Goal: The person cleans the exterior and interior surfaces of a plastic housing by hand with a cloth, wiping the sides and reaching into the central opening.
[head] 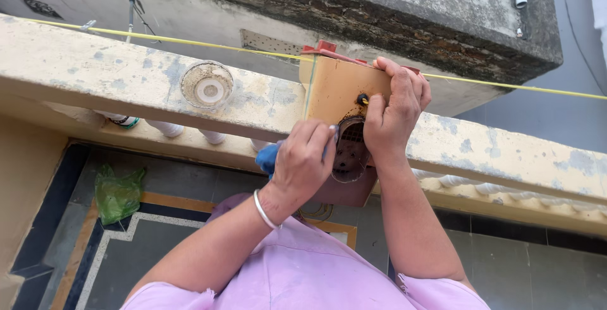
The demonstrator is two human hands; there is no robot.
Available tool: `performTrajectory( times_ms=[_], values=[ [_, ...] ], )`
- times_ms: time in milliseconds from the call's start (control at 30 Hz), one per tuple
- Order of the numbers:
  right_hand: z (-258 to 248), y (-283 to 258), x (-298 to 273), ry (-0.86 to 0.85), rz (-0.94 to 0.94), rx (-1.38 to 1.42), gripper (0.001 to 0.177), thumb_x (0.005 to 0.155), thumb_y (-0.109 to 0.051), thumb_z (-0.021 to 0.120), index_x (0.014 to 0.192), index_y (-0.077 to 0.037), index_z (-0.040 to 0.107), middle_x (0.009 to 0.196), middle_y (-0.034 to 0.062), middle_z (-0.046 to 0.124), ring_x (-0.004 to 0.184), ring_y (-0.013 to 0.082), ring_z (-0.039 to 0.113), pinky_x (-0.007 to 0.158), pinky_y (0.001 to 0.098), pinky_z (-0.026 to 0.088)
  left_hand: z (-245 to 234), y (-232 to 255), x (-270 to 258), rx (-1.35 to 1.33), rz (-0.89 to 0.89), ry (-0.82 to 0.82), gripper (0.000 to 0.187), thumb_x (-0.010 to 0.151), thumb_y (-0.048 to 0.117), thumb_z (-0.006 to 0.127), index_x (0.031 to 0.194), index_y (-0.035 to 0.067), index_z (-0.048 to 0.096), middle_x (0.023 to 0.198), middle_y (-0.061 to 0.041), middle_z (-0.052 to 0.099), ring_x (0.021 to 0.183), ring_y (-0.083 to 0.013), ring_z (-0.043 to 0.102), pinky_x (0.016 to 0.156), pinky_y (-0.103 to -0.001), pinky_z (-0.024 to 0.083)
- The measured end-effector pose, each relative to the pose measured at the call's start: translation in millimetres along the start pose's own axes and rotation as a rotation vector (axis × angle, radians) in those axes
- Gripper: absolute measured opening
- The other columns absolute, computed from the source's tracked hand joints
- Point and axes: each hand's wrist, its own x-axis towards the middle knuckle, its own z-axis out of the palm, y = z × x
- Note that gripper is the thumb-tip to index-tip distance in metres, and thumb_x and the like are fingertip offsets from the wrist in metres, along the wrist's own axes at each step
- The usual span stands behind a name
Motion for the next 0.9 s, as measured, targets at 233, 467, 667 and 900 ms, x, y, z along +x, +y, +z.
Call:
performTrajectory(
  times_ms=[233,467,667,900],
  values=[
    [2,5,0,0.011,-0.024,0.003,0.047,0.084,-0.001,0.053,0.13,-0.008,0.063,0.126,0.0045,0.069,0.128,0.0257,0.056,0.125,0.0451,0.024,-6,11,-5,0.019,-0.086,-0.034,0.006,0.094,0.005,0.07,0.095,0.002,0.065,0.094,-0.013,0.06,0.089,-0.0331,0.062,0.077,-0.043,0.051],
    [2,9,2,0.006,-0.049,0.005,0.048,0.082,-0.003,0.053,0.128,-0.009,0.064,0.125,0.005,0.068,0.127,0.0254,0.056,0.124,0.0443,0.025,8,8,14,0.108,0.014,0.084,0.004,0.095,0.002,0.068,0.097,0.0,0.065,0.098,-0.013,0.06,0.093,-0.0324,0.062,0.081,-0.042,0.052],
    [2,5,3,-0.002,-0.007,0.007,0.048,0.082,-0.002,0.052,0.128,-0.008,0.063,0.124,0.0052,0.069,0.126,0.0258,0.056,0.124,0.0449,0.025,-11,5,13,0.084,0.121,-0.139,0.009,0.087,0.0,0.066,0.096,0.0,0.065,0.096,-0.014,0.058,0.096,-0.0326,0.062,0.083,-0.041,0.053],
    [-1,0,3,-0.004,-0.014,-0.012,0.048,0.083,-0.001,0.05,0.129,-0.007,0.063,0.123,0.0078,0.068,0.128,0.0273,0.055,0.125,0.046,0.024,-7,-4,33,-0.012,0.151,-0.167,0.006,0.091,0.001,0.065,0.096,0.001,0.062,0.096,-0.013,0.058,0.095,-0.0315,0.061,0.083,-0.04,0.053]
  ],
)
